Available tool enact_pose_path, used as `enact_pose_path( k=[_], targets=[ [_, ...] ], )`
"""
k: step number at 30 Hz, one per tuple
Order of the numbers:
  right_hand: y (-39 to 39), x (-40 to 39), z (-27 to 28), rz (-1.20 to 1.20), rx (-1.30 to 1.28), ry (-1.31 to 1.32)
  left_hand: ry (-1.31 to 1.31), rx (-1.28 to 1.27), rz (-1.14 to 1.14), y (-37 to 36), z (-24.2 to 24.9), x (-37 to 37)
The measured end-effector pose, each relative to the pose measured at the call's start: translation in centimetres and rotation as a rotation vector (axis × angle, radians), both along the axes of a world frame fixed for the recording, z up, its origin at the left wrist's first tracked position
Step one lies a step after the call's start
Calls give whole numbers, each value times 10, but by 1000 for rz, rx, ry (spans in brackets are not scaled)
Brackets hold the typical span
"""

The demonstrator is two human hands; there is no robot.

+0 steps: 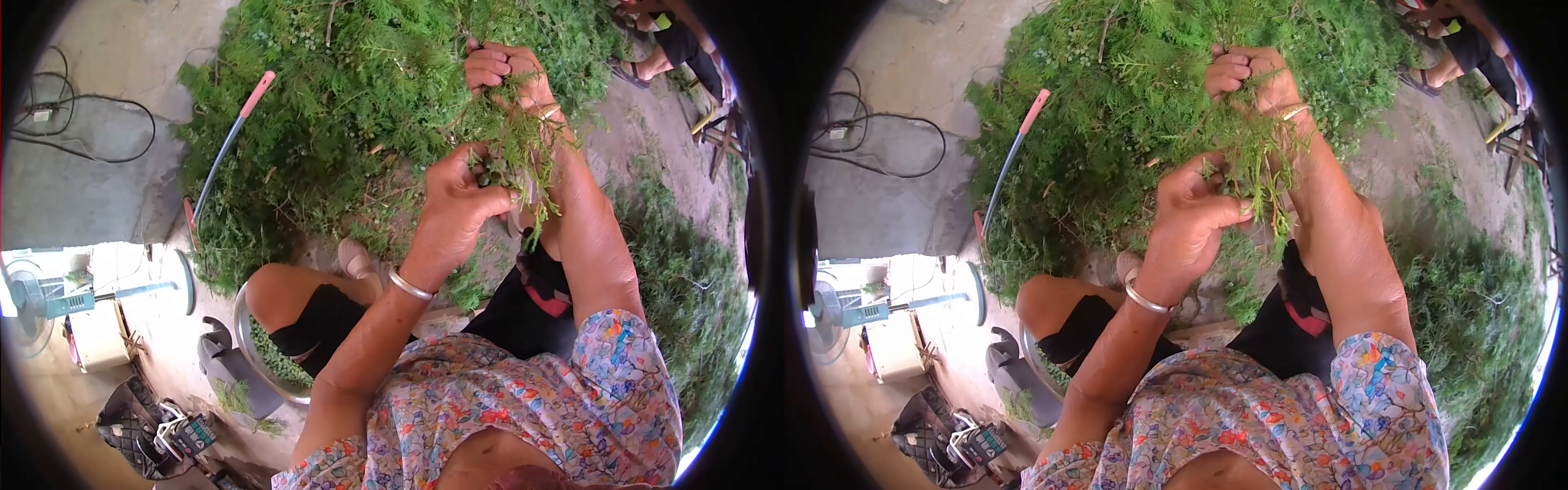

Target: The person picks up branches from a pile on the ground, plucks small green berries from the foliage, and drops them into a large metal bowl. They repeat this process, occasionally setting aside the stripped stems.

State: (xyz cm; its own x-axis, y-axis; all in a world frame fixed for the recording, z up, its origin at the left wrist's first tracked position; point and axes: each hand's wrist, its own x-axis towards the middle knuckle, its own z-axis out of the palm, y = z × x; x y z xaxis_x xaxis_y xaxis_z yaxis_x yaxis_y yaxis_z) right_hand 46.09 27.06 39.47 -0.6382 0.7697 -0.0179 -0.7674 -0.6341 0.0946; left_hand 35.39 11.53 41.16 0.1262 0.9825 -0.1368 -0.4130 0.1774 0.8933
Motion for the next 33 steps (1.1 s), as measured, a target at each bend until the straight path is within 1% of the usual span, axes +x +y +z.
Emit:
enact_pose_path(
  k=[3,5,6,8,10,12,13,15,17,18,22,24,25,27,28,30,31,32,33],
  targets=[
    [3,1,-2,35,12,-2,-57,-23,7,2,9,7],
    [4,1,-2,42,13,-19,-26,-77,116,5,11,11],
    [5,0,-1,49,14,-35,-26,-77,117,5,9,10],
    [4,-2,-1,45,11,-45,-140,-118,81,6,4,8],
    [5,-1,-1,39,7,-54,-113,-144,79,4,5,7],
    [7,1,-1,51,56,-65,-86,-170,73,0,10,7],
    [5,2,1,48,55,-66,-104,-221,107,-4,15,9],
    [0,2,8,8,-19,-87,-122,-270,143,-13,19,10],
    [4,3,2,26,19,-73,-265,-320,91,-24,18,10],
    [4,3,2,41,55,-60,-295,-329,63,-25,19,8],
    [1,4,3,-5,15,-71,-278,-333,63,-30,18,3],
    [3,5,0,73,71,-47,-324,-309,7,-32,18,2],
    [3,7,0,72,71,-48,-325,-309,6,-35,18,1],
    [1,10,1,-166,288,-254,-318,-355,-79,-44,19,-1],
    [2,13,3,-166,288,-254,-383,-416,-124,-51,18,-2],
    [8,20,7,-105,229,-75,-389,-427,-105,-59,10,-4],
    [13,22,1,-106,224,-74,-398,-438,-86,-62,3,-6],
    [20,24,-6,-15,211,-10,-363,-358,-78,-60,-10,-11],
    [21,23,-5,75,201,53,-366,-359,-75,-57,-9,-12]
  ],
)
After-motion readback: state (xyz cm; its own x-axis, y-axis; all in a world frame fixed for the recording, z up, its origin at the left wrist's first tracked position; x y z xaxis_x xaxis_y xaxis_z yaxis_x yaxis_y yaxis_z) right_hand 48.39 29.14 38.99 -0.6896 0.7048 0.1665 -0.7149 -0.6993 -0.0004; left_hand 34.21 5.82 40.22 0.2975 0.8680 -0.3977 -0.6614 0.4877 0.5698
